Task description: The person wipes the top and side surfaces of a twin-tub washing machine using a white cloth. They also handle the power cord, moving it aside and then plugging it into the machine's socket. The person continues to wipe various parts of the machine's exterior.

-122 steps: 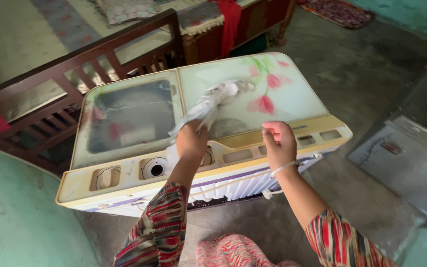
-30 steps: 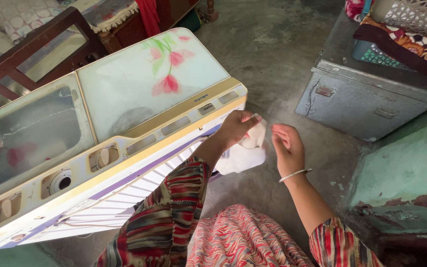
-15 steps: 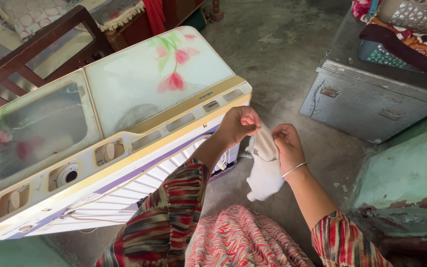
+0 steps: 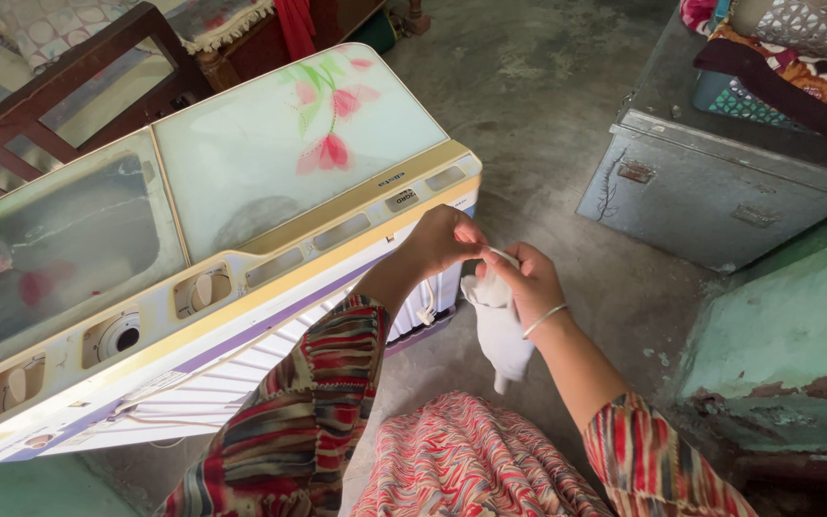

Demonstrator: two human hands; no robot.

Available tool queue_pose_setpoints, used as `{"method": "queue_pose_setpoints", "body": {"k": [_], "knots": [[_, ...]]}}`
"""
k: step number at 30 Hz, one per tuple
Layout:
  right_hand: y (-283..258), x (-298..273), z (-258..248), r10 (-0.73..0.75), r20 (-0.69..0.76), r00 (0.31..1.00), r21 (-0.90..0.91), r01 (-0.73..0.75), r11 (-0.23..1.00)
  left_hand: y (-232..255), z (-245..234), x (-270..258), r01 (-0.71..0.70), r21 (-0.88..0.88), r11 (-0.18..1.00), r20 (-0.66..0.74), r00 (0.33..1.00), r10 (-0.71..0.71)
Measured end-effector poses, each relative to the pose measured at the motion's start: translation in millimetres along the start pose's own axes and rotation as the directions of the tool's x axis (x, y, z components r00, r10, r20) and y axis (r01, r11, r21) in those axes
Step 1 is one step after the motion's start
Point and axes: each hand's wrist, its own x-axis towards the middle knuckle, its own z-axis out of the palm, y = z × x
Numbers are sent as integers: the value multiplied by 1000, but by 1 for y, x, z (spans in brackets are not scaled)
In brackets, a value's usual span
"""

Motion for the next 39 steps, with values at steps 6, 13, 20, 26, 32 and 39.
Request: {"method": "queue_pose_setpoints", "body": {"k": [6, 13, 20, 26, 32, 39], "knots": [[51, 26, -3, -33, -48, 998, 124, 39, 992, -10, -33, -16, 7, 164, 986, -276, 960, 39], [89, 52, 0, 125, -136, 983, 296, -80, 952, -28, -74, -35, 208, 530, 822, -585, 791, 177], [80, 70, 25, -30, -224, 974, 64, 45, 997, -61, -62, -9, 369, 604, 706, -627, 768, 135], [90, 106, 44, -44, -392, 919, 50, 69, 996, -53, -60, 4, 429, 612, 664, -631, 772, 82], [92, 110, 73, 13, -516, 857, 94, 42, 995, -40, -63, 2, 459, 569, 682, -623, 782, -7], [100, 121, 68, 236, -441, 866, 439, -21, 898, -38, -64, 2, 439, 548, 712, -634, 773, 11]]}}
